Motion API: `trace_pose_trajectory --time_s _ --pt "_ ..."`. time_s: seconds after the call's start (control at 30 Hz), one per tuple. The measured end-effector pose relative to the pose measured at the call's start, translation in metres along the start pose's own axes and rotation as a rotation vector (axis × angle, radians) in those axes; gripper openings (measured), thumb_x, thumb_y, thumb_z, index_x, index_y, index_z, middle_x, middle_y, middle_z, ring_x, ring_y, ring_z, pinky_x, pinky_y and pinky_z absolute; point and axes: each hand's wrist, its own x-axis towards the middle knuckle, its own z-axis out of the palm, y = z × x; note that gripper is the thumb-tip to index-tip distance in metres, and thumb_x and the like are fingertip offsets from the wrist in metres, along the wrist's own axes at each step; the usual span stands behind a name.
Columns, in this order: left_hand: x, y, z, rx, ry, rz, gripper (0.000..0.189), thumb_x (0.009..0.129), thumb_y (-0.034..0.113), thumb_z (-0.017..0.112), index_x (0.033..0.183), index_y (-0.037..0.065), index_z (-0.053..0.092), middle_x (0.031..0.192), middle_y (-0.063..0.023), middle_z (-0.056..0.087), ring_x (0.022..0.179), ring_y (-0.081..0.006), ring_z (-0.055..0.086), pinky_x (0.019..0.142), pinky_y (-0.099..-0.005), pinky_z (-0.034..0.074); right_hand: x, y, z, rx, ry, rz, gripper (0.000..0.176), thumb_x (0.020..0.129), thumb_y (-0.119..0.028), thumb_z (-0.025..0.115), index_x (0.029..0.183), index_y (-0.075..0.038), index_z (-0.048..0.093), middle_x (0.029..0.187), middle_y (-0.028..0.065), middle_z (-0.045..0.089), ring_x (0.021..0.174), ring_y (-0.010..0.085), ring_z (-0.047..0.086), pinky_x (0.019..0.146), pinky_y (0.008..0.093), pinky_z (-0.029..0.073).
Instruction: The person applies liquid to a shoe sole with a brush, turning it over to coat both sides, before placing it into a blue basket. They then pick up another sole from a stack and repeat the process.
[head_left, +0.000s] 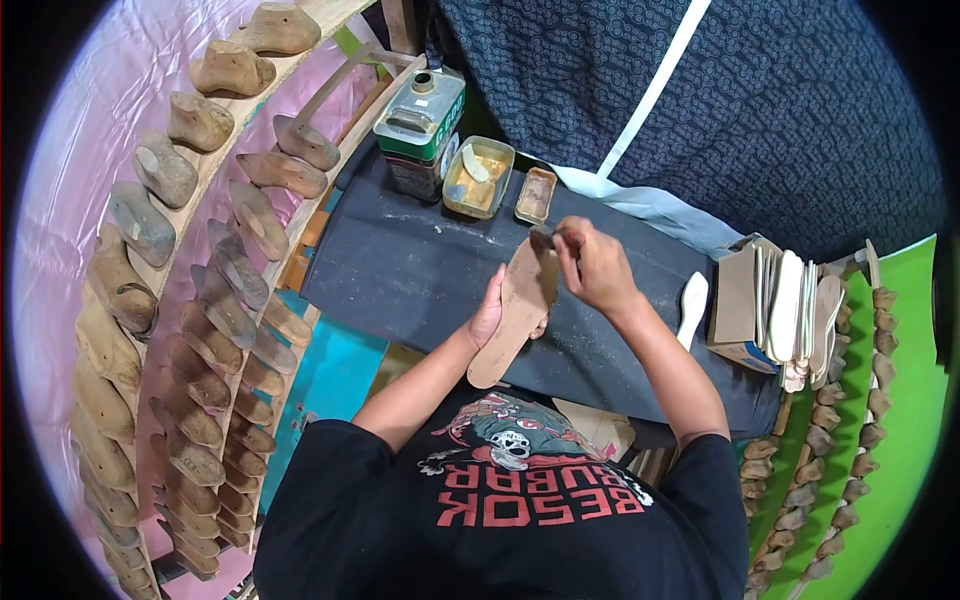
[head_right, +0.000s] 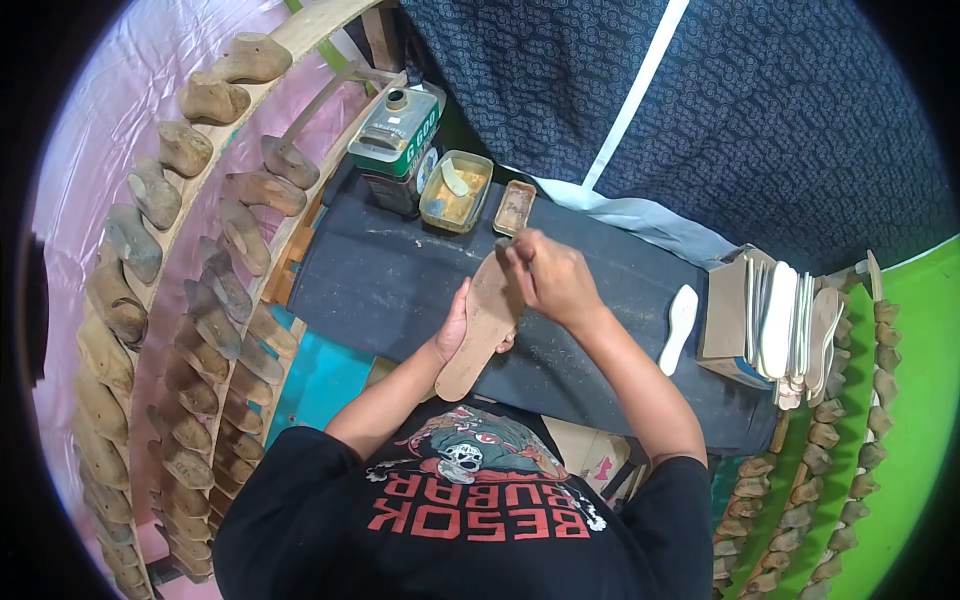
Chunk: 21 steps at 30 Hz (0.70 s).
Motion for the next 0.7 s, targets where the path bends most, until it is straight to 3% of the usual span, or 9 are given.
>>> trace_pose_trajectory --time_s 0.07,0.13,0.17,0.27,0.33,0.4,0.6,0.67,0.7 --pt "-0.002 0.002 -0.004 -0.094 -0.120 -0.016 0.077 0.093 0.077 0.036 0.137 0.016 0.052 0.111 -0.0097 0.067 0.090 -0.0261 0.069 0.076 -0.0411 0.057 -0.009 -0.015 0.001 -0.043 -0.088 -0.187 0.015 0.089 -0.009 0.066 0.100 -0.005 0.055 0.076 0.0120 0.061 0.065 0.0316 0.064 0.059 0.0409 0.051" --pt "-0.006 0.007 0.016 -0.217 0.267 -0.015 0.076 0.098 0.070 0.031 0.143 0.012 0.049 0.123 -0.0115 0.065 0.108 -0.0263 0.066 0.097 -0.0425 0.053 -0.034 -0.034 0.013 0.099 -0.202 -0.165 0.015 0.087 -0.011 0.067 0.098 -0.004 0.059 0.077 0.0110 0.062 0.067 0.0310 0.064 0.060 0.0406 0.052" --pt "-0.004 0.003 -0.008 0.196 0.211 0.181 0.074 0.103 0.064 0.025 0.145 0.007 0.047 0.131 -0.0118 0.062 0.122 -0.0258 0.060 0.111 -0.0409 0.043 -0.046 -0.043 0.024 0.153 -0.205 -0.193 0.015 0.087 -0.012 0.067 0.097 -0.005 0.059 0.076 0.0113 0.062 0.067 0.0314 0.064 0.060 0.0411 0.052" --pt "-0.014 -0.006 -0.016 0.139 0.238 0.119 0.074 0.103 0.063 0.024 0.145 0.008 0.048 0.132 -0.0114 0.062 0.123 -0.0236 0.060 0.108 -0.0396 0.046 -0.052 -0.041 0.028 0.164 -0.218 -0.117 0.015 0.088 -0.013 0.068 0.097 -0.005 0.060 0.076 0.0124 0.062 0.066 0.0323 0.064 0.060 0.0423 0.052" --pt "-0.023 -0.012 -0.013 -0.125 0.125 -0.007 0.075 0.099 0.070 0.029 0.141 0.012 0.051 0.126 -0.0107 0.064 0.112 -0.0234 0.065 0.093 -0.0418 0.055 -0.049 -0.023 0.025 0.067 -0.193 -0.017 0.016 0.090 -0.012 0.067 0.100 -0.004 0.057 0.076 0.0140 0.062 0.066 0.0339 0.065 0.060 0.0426 0.052" --pt "-0.016 -0.022 -0.028 -0.106 0.028 -0.081 0.075 0.093 0.078 0.035 0.130 0.016 0.056 0.104 -0.0092 0.068 0.080 -0.0249 0.069 0.062 -0.0429 0.055 -0.036 0.001 0.024 0.003 -0.099 0.051 0.017 0.090 -0.012 0.067 0.100 -0.004 0.055 0.076 0.0139 0.062 0.066 0.0342 0.065 0.059 0.0418 0.052" --pt "-0.003 -0.017 -0.032 -0.104 -0.077 -0.081 0.076 0.095 0.075 0.034 0.134 0.014 0.055 0.109 -0.0107 0.067 0.089 -0.0263 0.069 0.074 -0.0434 0.057 -0.032 -0.004 0.021 -0.017 -0.125 -0.086 0.017 0.087 -0.010 0.068 0.097 -0.005 0.055 0.073 0.0114 0.058 0.064 0.0320 0.062 0.058 0.0409 0.050" --pt "-0.001 -0.009 -0.013 -0.100 0.291 -0.039 0.076 0.096 0.073 0.034 0.141 0.014 0.051 0.124 -0.0107 0.063 0.110 -0.0255 0.065 0.095 -0.0419 0.054 -0.041 -0.030 0.024 0.086 -0.188 -0.086 0.013 0.086 -0.007 0.066 0.095 -0.004 0.057 0.074 0.0109 0.058 0.065 0.0315 0.062 0.061 0.0415 0.051" --pt "-0.003 -0.004 -0.019 0.123 0.203 0.036 0.077 0.097 0.072 0.034 0.147 0.014 0.046 0.134 -0.0097 0.058 0.124 -0.0239 0.057 0.109 -0.0394 0.044 -0.044 -0.038 0.030 0.138 -0.187 -0.106 0.013 0.086 -0.007 0.066 0.094 -0.004 0.057 0.075 0.0112 0.058 0.066 0.0318 0.063 0.062 0.0418 0.052"
